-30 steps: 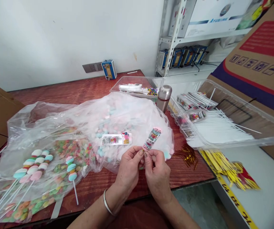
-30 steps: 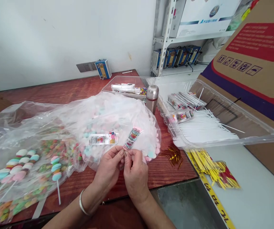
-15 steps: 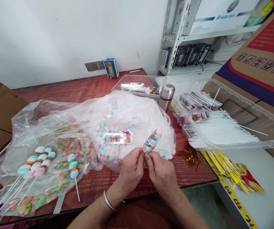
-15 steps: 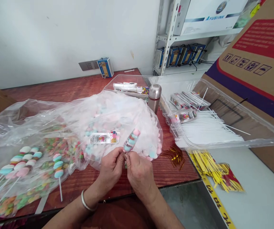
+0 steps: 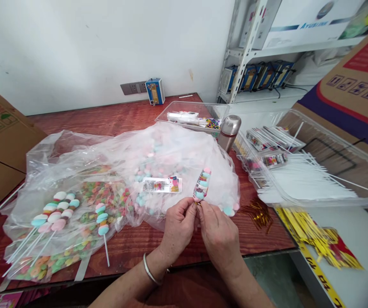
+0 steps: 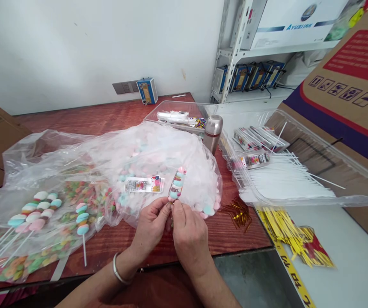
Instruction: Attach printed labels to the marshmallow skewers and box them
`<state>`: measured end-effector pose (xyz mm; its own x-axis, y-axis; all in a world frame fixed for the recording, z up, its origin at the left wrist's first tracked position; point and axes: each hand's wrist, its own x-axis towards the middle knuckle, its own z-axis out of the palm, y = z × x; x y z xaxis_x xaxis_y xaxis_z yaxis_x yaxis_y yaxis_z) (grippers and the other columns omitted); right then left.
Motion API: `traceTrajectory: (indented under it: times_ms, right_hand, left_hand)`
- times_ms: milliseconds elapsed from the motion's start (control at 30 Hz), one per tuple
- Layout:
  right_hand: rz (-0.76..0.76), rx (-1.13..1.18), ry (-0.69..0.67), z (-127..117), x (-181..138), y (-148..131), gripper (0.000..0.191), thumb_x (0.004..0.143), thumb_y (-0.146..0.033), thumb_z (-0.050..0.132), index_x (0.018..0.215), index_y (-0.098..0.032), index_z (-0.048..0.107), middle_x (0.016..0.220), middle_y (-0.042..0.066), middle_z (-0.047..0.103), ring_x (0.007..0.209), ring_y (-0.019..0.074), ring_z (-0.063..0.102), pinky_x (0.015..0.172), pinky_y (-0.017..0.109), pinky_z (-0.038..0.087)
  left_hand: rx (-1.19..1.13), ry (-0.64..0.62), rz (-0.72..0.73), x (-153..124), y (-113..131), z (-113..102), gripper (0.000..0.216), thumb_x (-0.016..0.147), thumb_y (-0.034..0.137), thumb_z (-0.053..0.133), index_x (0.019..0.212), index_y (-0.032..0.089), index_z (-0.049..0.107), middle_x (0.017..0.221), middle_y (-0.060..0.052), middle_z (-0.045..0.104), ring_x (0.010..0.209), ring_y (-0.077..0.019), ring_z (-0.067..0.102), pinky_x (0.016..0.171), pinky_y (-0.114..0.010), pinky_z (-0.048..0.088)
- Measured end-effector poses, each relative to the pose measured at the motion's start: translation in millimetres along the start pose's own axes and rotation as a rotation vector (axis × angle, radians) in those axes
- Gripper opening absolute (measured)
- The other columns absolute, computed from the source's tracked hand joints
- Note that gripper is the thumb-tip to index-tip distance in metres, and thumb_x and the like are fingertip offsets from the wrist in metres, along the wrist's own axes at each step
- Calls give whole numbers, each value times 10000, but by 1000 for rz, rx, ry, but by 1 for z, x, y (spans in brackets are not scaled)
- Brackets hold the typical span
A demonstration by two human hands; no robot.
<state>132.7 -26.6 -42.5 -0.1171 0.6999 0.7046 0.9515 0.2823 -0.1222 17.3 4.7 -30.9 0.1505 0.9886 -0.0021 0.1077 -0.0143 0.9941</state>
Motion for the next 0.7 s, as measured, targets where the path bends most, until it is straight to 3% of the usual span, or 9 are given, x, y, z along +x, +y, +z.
traceTrajectory:
  times_ms: [133, 233, 333, 400, 467, 533, 567, 633, 700]
  right_hand:
    - [3, -12, -46, -2, 2, 1, 181, 982, -114, 474, 1107, -83, 601, 810, 92, 691, 684, 190, 622, 628, 304, 434]
    - [118, 131, -56, 0, 5, 1, 139, 975, -158, 491, 939, -137, 624, 712, 51, 651, 621, 171, 589, 575, 284, 398]
    - [433, 529, -96, -2, 6, -3, 191, 947, -231, 531, 764, -186, 559, 639, -1, 581, 566, 138, 535, 533, 248, 379]
    - [636, 892, -191, -7, 5, -7, 187, 938, -281, 533, 772, -195, 543, 625, -31, 534, 541, 120, 490, 502, 225, 368]
    - [743, 1226, -293, -14, 5, -9, 177, 940, -327, 521, 822, -200, 554, 658, -37, 526, 557, 114, 482, 509, 215, 392]
    - [767, 1359, -330, -23, 6, -5, 186, 925, -348, 548, 813, -201, 564, 683, -32, 538, 587, 115, 497, 545, 218, 428]
    - [757, 1323, -307, -29, 8, -1, 188, 909, -342, 575, 784, -201, 570, 683, -28, 548, 596, 117, 508, 559, 218, 438]
    - [701, 1110, -201, -43, 14, 9, 166, 881, -306, 617, 752, -203, 597, 656, -24, 577, 571, 117, 521, 537, 209, 430]
    - [625, 887, -66, -58, 19, 16, 78, 866, -262, 628, 805, -217, 645, 660, -19, 626, 546, 121, 550, 521, 207, 436]
  left_hand:
    - [41, -9, 51, -2, 1, 1, 248, 918, 310, 538, 1022, 191, 728, 813, -17, 697, 744, -155, 584, 718, -253, 462]
    - [-46, -14, 36, -4, -4, 4, 250, 928, 305, 538, 1065, 206, 723, 905, -29, 711, 859, -173, 613, 828, -279, 468]
    - [-177, -37, 93, 0, -9, 2, 212, 917, 275, 569, 1044, 235, 734, 961, -35, 690, 930, -180, 614, 882, -302, 465]
    - [-242, -103, 190, 5, -8, -4, 173, 898, 236, 596, 965, 254, 754, 1050, -44, 673, 1022, -194, 603, 936, -329, 452]
    - [-234, -209, 284, 9, 1, -16, 198, 899, 197, 586, 915, 273, 769, 1213, -51, 640, 1185, -219, 546, 1039, -373, 390]
    - [-123, -242, 386, 7, 19, -32, 258, 913, 164, 549, 969, 288, 769, 1336, -58, 582, 1290, -229, 471, 1099, -395, 320]
    - [-50, -212, 444, 4, 30, -40, 277, 915, 153, 540, 1015, 287, 761, 1316, -71, 591, 1259, -220, 492, 1080, -380, 337]
    - [38, -219, 516, -6, 50, -54, 265, 919, 184, 538, 1056, 265, 750, 1054, -79, 676, 980, -173, 611, 900, -302, 448]
    - [75, -461, 453, -17, 65, -61, 262, 930, 323, 537, 1042, 231, 754, 772, -47, 671, 681, -140, 595, 685, -256, 469]
